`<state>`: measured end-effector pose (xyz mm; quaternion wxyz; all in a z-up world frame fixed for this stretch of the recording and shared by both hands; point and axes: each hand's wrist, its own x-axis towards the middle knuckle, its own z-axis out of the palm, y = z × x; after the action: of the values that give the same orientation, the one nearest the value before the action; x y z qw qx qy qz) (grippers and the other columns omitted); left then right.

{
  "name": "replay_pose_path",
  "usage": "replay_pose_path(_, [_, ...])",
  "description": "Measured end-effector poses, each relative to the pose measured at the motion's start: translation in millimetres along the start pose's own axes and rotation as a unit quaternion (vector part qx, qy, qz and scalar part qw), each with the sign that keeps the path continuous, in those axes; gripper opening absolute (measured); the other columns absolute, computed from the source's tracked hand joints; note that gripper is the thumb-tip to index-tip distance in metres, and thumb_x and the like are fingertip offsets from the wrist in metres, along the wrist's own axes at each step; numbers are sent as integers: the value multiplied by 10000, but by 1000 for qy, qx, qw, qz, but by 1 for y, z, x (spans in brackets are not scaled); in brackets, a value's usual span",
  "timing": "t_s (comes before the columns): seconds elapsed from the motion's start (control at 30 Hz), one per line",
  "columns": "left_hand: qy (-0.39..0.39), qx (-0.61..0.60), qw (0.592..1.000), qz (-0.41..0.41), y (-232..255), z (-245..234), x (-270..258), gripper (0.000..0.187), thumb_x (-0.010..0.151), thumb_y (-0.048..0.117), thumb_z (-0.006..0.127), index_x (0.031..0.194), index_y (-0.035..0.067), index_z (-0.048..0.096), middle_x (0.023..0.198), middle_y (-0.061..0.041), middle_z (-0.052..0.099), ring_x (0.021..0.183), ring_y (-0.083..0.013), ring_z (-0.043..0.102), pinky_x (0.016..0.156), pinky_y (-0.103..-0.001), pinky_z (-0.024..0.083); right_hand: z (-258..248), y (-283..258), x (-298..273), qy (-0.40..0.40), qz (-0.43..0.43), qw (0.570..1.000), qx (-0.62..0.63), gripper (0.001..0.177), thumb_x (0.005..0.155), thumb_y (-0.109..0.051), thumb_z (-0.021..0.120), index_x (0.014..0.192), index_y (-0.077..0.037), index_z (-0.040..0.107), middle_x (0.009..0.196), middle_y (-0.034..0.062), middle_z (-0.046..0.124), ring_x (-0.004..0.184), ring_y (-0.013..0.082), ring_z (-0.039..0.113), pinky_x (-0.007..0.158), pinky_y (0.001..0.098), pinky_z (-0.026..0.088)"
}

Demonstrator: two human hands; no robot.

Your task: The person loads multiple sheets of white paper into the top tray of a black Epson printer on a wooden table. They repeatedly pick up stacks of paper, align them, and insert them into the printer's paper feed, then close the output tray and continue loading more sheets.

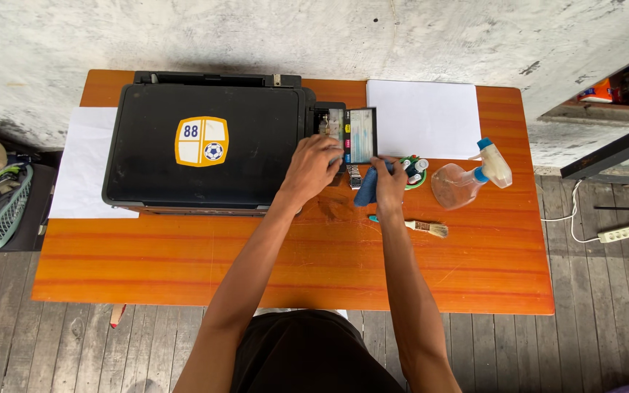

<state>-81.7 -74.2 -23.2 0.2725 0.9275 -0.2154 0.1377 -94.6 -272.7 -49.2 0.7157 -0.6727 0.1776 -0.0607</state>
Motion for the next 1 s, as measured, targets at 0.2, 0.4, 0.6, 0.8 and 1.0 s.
replay_pose_path(0.2, [113, -122, 983, -81, -14, -31, -10, 279, 969, 208, 723, 1214, 77, 742, 1241, -92, 707, 1222, -270, 580, 1078, -447, 443, 38, -44, -32, -71, -190, 966, -158, 251, 883, -150, 767, 1110, -46, 733, 794, 67, 722, 669, 131, 658, 622, 278, 542])
replay_pose_path(0.4, [50, 14, 997, -54, -11, -44, -17, 177, 931, 186, 738, 1078, 122, 812, 1134, 18, 773, 1341, -274, 521, 1187, -466, 314, 76, -48, -52, -53, -263, 891, -365, 218, 861, -202, 807, 1046, -95, 766, 860, 133, 772, 738, 281, 753, 641, 392, 575])
replay_pose_path(0.6, [19, 69, 996, -51, -12, -39, -20, 185, 846, 148, 778, 1011, 75, 817, 1116, -8, 775, 1364, -279, 476, 1177, -489, 306, 75, -41, -46, -74, -241, 884, -395, 199, 879, -188, 787, 1055, -99, 766, 880, 112, 778, 749, 267, 758, 659, 378, 586])
replay_pose_path(0.8, [3, 93, 995, -40, -13, -41, -15, 138, 813, 140, 797, 936, 87, 832, 1094, -47, 760, 1318, -306, 491, 1125, -516, 328, 68, -41, -46, -114, -256, 888, -364, 173, 853, -142, 769, 1018, -94, 780, 1118, 64, 803, 873, 216, 768, 746, 339, 600])
replay_pose_path(1.0, [-75, 201, 975, -62, 10, -45, -1, 68, 857, 122, 764, 872, 89, 821, 985, -57, 756, 1258, -305, 509, 1078, -655, 303, 15, -41, -31, -178, -49, 964, -190, 262, 1011, -264, 655, 1189, -88, 732, 986, 72, 733, 848, 124, 600, 772, 269, 498])
